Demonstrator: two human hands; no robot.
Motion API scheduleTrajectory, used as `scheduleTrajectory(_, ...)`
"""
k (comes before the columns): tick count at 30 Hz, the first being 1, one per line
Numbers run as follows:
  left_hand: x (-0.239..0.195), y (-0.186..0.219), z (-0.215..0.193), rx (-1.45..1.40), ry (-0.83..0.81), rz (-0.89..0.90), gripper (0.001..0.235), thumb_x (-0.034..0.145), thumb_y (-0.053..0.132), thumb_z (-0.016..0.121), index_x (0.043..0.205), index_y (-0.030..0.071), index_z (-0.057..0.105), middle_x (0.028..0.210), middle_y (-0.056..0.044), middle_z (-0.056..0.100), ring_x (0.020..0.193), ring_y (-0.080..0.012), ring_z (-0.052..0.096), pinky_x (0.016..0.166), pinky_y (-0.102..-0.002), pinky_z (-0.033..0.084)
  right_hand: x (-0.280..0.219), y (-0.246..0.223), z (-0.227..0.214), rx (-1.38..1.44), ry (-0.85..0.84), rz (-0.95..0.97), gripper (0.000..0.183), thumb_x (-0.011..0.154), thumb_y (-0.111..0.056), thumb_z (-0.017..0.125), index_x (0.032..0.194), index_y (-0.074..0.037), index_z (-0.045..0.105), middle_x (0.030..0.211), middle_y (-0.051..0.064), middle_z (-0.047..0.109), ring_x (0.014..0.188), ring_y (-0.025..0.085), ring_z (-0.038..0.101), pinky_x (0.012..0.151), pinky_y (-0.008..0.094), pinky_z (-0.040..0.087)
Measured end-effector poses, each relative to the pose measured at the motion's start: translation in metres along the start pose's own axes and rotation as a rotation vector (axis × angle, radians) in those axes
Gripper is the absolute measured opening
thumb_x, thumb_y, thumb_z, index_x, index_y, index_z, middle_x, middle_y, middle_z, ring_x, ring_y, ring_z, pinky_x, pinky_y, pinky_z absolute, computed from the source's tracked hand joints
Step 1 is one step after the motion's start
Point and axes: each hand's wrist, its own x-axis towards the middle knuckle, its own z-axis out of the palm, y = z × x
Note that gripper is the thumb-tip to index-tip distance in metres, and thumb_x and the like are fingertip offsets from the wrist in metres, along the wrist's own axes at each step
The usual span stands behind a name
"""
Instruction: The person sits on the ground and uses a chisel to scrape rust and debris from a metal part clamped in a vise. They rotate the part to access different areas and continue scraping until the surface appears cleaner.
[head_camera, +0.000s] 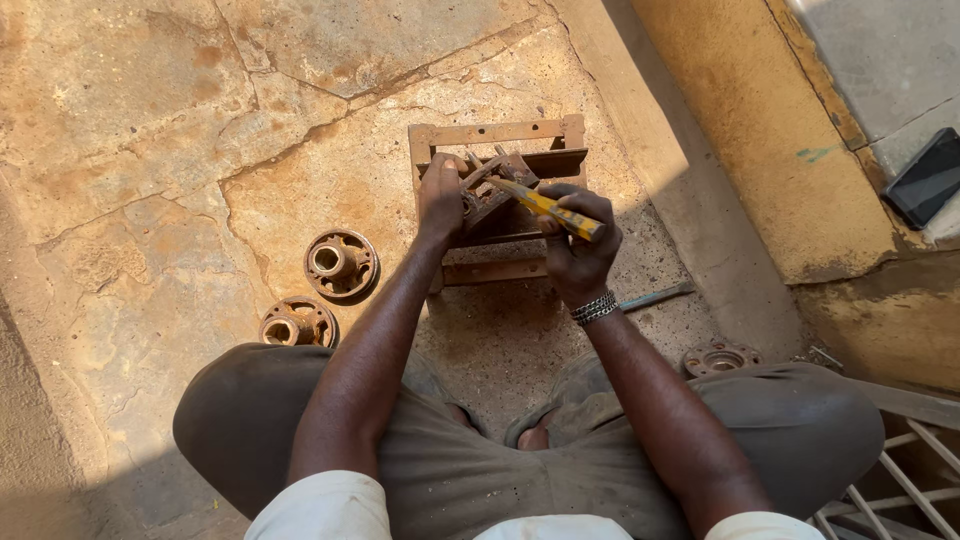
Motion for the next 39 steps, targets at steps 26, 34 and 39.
scheduleTrajectory(26, 0.008, -0.001, 0.009, -0.226, -0.060, 0.192, 0.010, 0.075, 0.009, 0.039, 0.082, 0.011, 0.045, 0.078, -0.005, 0.046, 0.072, -0.0157, 0.043, 0.061, -0.031, 0.045, 0.019, -0.019, 0.008, 0.145, 0.029, 0.222, 0.026, 0.102, -0.014, 0.074, 0.120, -0.008, 0.058, 0.118, 0.012, 0.074, 0.113, 0.022, 0.073, 0.095, 0.033, 0.064)
scheduleTrajectory(34, 0.006, 0.011, 0.002, -0.311, -0.064, 0.151, 0.010, 0.075, 0.009, 0.036, 0.081, 0.012, 0.043, 0.076, -0.005, 0.048, 0.068, -0.0146, 0.048, 0.058, -0.031, 0.053, 0.026, -0.008, 0.016, 0.006, -0.031, 0.227, 0.023, 0.103, -0.011, 0.074, 0.119, -0.007, 0.059, 0.116, 0.015, 0.076, 0.113, 0.023, 0.074, 0.093, 0.034, 0.065)
scheduleTrajectory(39, 0.004, 0.009, 0.007, -0.279, -0.051, 0.161, 0.010, 0.075, 0.008, 0.036, 0.080, 0.013, 0.043, 0.077, -0.004, 0.045, 0.070, -0.0143, 0.047, 0.059, -0.031, 0.055, 0.021, -0.014, 0.016, 0.267, 0.079, 0.033, 0.025, 0.104, -0.015, 0.070, 0.122, -0.009, 0.053, 0.124, 0.012, 0.068, 0.117, 0.022, 0.071, 0.094, 0.033, 0.067)
